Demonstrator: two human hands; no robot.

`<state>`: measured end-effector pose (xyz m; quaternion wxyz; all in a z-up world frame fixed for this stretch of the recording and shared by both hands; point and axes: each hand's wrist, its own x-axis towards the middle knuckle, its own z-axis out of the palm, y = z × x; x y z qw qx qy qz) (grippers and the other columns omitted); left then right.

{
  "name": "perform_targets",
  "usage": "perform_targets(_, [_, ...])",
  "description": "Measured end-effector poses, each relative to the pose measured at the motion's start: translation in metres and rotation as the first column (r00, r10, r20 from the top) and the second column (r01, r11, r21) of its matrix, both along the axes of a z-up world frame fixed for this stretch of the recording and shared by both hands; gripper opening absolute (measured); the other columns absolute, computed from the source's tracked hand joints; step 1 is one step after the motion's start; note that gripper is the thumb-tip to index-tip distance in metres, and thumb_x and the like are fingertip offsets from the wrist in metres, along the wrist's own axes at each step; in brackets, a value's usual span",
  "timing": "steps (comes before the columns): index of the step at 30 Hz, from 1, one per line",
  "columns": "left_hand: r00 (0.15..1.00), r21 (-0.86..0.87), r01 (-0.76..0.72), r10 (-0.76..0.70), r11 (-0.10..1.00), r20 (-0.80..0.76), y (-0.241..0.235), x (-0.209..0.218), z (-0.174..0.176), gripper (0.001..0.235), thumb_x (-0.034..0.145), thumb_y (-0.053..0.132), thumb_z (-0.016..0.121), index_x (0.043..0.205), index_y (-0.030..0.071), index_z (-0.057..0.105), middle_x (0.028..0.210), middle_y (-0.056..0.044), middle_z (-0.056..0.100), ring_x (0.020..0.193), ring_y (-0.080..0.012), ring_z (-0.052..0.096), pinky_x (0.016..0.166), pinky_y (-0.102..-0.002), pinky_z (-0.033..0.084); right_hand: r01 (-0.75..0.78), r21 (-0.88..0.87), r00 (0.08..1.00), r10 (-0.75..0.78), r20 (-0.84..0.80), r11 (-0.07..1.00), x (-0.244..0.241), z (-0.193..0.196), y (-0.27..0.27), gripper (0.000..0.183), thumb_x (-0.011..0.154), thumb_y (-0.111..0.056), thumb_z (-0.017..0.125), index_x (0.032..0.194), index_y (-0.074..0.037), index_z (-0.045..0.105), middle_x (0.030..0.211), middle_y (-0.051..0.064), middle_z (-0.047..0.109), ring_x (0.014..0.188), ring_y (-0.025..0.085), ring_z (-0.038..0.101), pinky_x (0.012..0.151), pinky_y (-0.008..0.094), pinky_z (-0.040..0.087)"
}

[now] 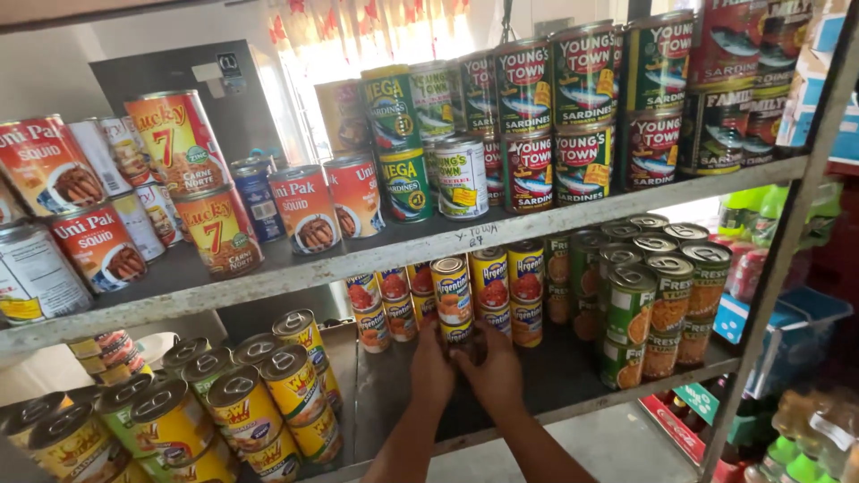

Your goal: The person repeatedly picks up cans of food from a cardboard box and places them onto a metal shelf. They arrange the cans in rows, organizing them by brand and type among other existing products.

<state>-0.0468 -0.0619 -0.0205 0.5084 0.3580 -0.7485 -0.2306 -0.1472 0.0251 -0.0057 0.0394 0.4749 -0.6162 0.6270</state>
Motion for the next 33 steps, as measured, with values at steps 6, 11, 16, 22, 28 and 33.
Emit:
perform_targets(6, [0.996, 0.010, 0.034, -0.033, 0.999, -0.086, -0.040, -0.018, -0.025, 0.040, 0.100, 0.012, 0.054, 0.141, 0.011, 0.052, 0.123, -0.019, 0.071, 0.111, -0.0339, 0.070, 0.095, -0.043, 0.052, 0.022, 0.042, 0.994, -0.017, -0.111, 0.999, -0.004, -0.010, -0.009, 0.061, 0.074, -0.027, 0.085, 0.126, -0.007, 0.063, 0.113, 0.017, 0.070, 0.104, 0.037, 0.067, 0.086, 0.045, 0.056])
perform_targets(11, [0.999, 0.018, 0.012, -0.011, 1.000, -0.030, -0.022, -0.017, 0.004, 0.054, 0.088, 0.014, 0.068, 0.139, 0.014, 0.053, 0.110, -0.017, 0.074, 0.101, -0.0345, 0.072, 0.086, -0.045, 0.055, 0.040, 0.155, 0.995, -0.025, -0.097, 0.987, -0.003, -0.008, -0.008, 0.051, 0.079, -0.029, 0.080, 0.124, -0.010, 0.063, 0.115, 0.015, 0.071, 0.104, 0.037, 0.068, 0.086, 0.046, 0.057])
perform_targets(16, [0.999, 0.043, -0.005, 0.004, 0.999, 0.035, -0.033, -0.022, 0.001, 0.063, 0.079, 0.017, 0.077, 0.138, 0.016, 0.053, 0.101, -0.013, 0.076, 0.092, -0.0320, 0.075, 0.080, -0.044, 0.057, 0.048, 0.200, 0.993, -0.025, -0.119, 0.979, -0.001, -0.003, -0.002, 0.050, 0.080, -0.027, 0.078, 0.125, -0.010, 0.064, 0.120, 0.018, 0.068, 0.104, 0.040, 0.067, 0.083, 0.049, 0.056])
perform_targets(22, [0.996, 0.128, 0.050, -0.039, 0.991, -0.086, -0.057, -0.027, -0.033, 0.039, 0.102, 0.021, 0.058, 0.139, 0.012, 0.061, 0.112, -0.012, 0.077, 0.102, -0.0304, 0.074, 0.090, -0.041, 0.055, 0.024, 0.125, 0.998, -0.017, -0.056, 0.992, -0.005, -0.004, 0.002, 0.042, 0.083, -0.025, 0.076, 0.121, -0.009, 0.067, 0.115, 0.018, 0.069, 0.098, 0.039, 0.069, 0.083, 0.047, 0.057])
perform_targets(28, [0.980, -0.014, -0.054, 0.050, 0.998, -0.191, 0.035, 0.018, 0.008, 0.041, 0.084, 0.016, 0.076, 0.120, 0.006, 0.060, 0.106, -0.013, 0.072, 0.101, -0.0255, 0.071, 0.090, -0.039, 0.055, -0.126, -0.180, 0.980, 0.095, -0.174, 0.976, -0.006, 0.005, 0.077, 0.026, 0.094, -0.012, 0.069, 0.120, -0.006, 0.069, 0.102, 0.014, 0.067, 0.090, 0.031, 0.067, 0.079, 0.037, 0.055])
perform_targets(33, [0.999, -0.425, 0.017, -0.036, 0.905, -0.039, 0.167, 0.061, 0.015, 0.014, 0.091, 0.002, 0.070, 0.103, 0.009, 0.066, 0.106, -0.010, 0.070, 0.102, -0.0307, 0.067, 0.094, -0.041, 0.052, -0.232, -0.186, 0.963, 0.253, 0.097, 0.955, -0.006, -0.036, 0.149, 0.019, 0.100, -0.005, 0.064, 0.119, -0.005, 0.068, 0.106, 0.006, 0.065, 0.090, 0.013, 0.063, 0.079, 0.027, 0.053])
